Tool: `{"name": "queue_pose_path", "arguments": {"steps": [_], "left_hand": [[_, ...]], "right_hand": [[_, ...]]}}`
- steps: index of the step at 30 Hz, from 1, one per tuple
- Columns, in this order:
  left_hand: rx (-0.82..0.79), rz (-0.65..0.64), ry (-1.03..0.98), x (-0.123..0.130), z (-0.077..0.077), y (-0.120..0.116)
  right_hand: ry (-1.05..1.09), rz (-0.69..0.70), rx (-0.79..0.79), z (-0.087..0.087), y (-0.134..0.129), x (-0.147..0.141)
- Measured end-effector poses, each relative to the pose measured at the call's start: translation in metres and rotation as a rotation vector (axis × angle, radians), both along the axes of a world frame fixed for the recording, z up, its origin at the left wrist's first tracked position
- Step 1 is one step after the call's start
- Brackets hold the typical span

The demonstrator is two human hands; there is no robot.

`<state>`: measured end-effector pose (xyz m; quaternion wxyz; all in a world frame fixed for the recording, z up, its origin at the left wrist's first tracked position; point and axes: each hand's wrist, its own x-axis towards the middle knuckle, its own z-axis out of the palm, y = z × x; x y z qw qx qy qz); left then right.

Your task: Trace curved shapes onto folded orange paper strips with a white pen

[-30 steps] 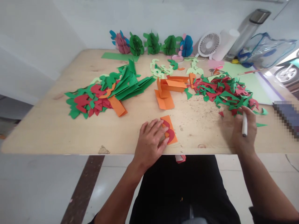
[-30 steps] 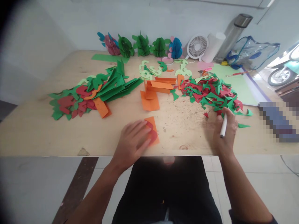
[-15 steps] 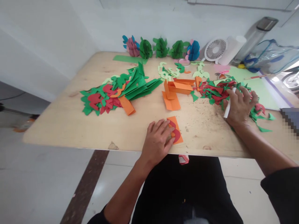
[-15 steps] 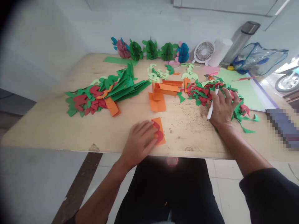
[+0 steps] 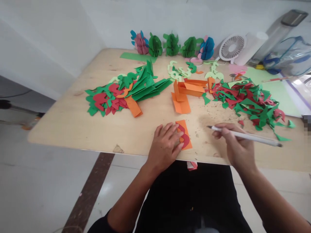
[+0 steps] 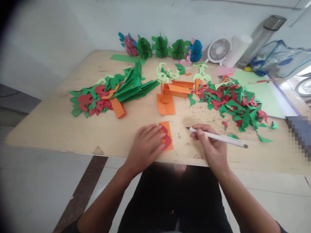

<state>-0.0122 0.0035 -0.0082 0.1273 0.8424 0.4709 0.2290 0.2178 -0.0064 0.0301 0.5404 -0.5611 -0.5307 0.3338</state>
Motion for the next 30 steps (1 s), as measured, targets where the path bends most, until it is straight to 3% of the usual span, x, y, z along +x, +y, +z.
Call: {"name": "queue_pose_path", "arguments": {"steps": [4,17,30], "left_hand": [[0.008,0.002,0.001,0.000,0.000,0.000],[0.003,-0.020,0.025,-0.001,0.003,0.002],[-0.008,-0.021,0.023,-0.002,0.005,0.002]], "right_hand": [[0.074,0.160,-0.195,-0.009,0.004,-0.025],[-0.168,0.166,-0.251,-0.022,0.012,-0.039],[-0.240,0.177,-0.201,-0.017,0.014,-0.043]]}}
